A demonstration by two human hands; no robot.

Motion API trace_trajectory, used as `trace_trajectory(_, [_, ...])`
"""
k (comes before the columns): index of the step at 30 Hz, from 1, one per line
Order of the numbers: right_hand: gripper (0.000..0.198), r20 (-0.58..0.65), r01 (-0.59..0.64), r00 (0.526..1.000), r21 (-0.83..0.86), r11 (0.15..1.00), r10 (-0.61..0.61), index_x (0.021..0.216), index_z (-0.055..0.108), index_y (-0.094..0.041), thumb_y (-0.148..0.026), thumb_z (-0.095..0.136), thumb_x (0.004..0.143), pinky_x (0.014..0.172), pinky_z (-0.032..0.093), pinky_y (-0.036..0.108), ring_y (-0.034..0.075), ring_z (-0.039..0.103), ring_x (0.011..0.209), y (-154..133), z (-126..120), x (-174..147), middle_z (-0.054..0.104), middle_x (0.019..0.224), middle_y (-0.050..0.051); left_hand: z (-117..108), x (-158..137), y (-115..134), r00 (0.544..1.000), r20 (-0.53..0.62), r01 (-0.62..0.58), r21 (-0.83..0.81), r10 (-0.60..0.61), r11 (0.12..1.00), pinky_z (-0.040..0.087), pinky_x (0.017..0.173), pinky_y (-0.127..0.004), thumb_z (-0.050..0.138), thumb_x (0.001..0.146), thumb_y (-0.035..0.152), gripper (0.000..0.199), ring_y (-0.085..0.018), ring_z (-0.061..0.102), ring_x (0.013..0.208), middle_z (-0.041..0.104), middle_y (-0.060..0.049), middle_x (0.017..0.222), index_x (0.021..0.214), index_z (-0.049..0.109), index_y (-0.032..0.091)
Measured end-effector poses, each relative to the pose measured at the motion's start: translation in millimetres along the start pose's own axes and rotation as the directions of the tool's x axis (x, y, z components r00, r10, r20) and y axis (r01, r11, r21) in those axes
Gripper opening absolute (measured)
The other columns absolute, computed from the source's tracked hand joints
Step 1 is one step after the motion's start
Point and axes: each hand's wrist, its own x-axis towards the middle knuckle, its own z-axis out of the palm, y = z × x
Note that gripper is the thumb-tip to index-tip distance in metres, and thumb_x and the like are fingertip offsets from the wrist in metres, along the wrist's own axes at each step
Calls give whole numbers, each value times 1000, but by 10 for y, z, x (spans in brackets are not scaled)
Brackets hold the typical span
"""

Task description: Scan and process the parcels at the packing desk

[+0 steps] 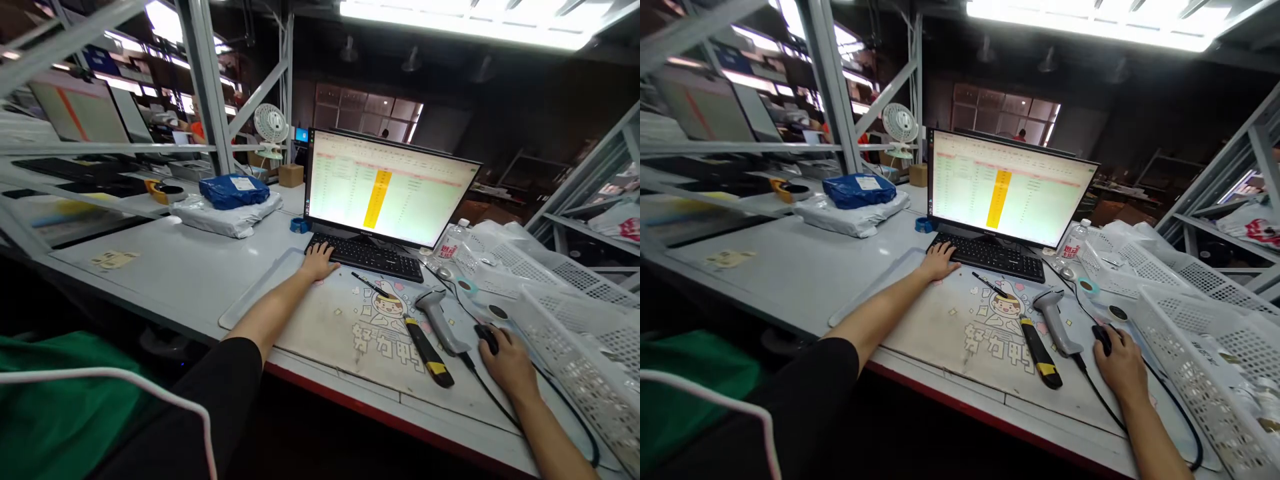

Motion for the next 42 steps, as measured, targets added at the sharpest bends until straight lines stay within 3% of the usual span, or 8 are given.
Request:
trace_trajectory(5, [65, 9, -20, 1000, 30, 999, 19, 142, 69, -15, -51, 44, 95, 106, 54, 55, 39, 65, 121, 42, 71, 10, 65, 138, 20, 10, -3, -23, 1000, -21, -15, 9, 15, 1000, 27, 131, -59, 50, 103, 62, 66, -42, 29, 161, 35, -12, 177, 155, 58, 22])
trace_trajectory(12, [66, 9, -81, 997, 62, 995, 81, 139, 72, -24, -59, 43, 90, 100, 58, 56, 40, 71, 115, 112, 149, -2, 68, 136, 15, 68, -19, -103, 999, -44, -2, -29, 1, 1000, 20, 135, -53, 48, 105, 59, 67, -38, 27, 164, 35, -11, 177, 162, 52, 23])
trace_trajectory(18, [68, 50, -97, 995, 103, 990, 92, 131, 76, -28, -68, 45, 85, 92, 61, 57, 42, 73, 113, 198, 189, 13, 70, 133, 14, 173, 41, -168, 999, -42, 4, -59, -7, 998, 18, 136, -57, 51, 104, 59, 69, -38, 29, 164, 37, -11, 176, 163, 49, 24])
trace_trajectory(24, [67, 43, -72, 997, 150, 986, 67, 132, 75, -30, -70, 45, 88, 98, 59, 59, 43, 72, 115, 201, 181, -4, 70, 130, 14, 204, 46, -181, 999, -48, -4, -74, 1, 997, 18, 137, -58, 51, 104, 58, 67, -38, 28, 164, 38, -10, 176, 162, 50, 25])
trace_trajectory(31, [73, 119, -140, 984, 89, 986, 129, 134, 75, -25, -70, 42, 87, 93, 60, 58, 44, 71, 114, 158, 110, 11, 68, 137, 16, 151, 1, -174, 999, -29, -21, -90, 18, 996, 18, 136, -60, 47, 105, 59, 69, -40, 27, 164, 37, -12, 176, 164, 48, 23])
trace_trajectory(42, [68, 123, -144, 982, -27, 989, 146, 135, 71, -23, -63, 39, 90, 101, 56, 57, 43, 68, 122, -9, -116, -83, 65, 143, 15, 132, -2, -138, 999, -32, -12, -87, 9, 996, 16, 137, -56, 47, 106, 57, 66, -39, 26, 164, 37, -11, 175, 163, 50, 22])
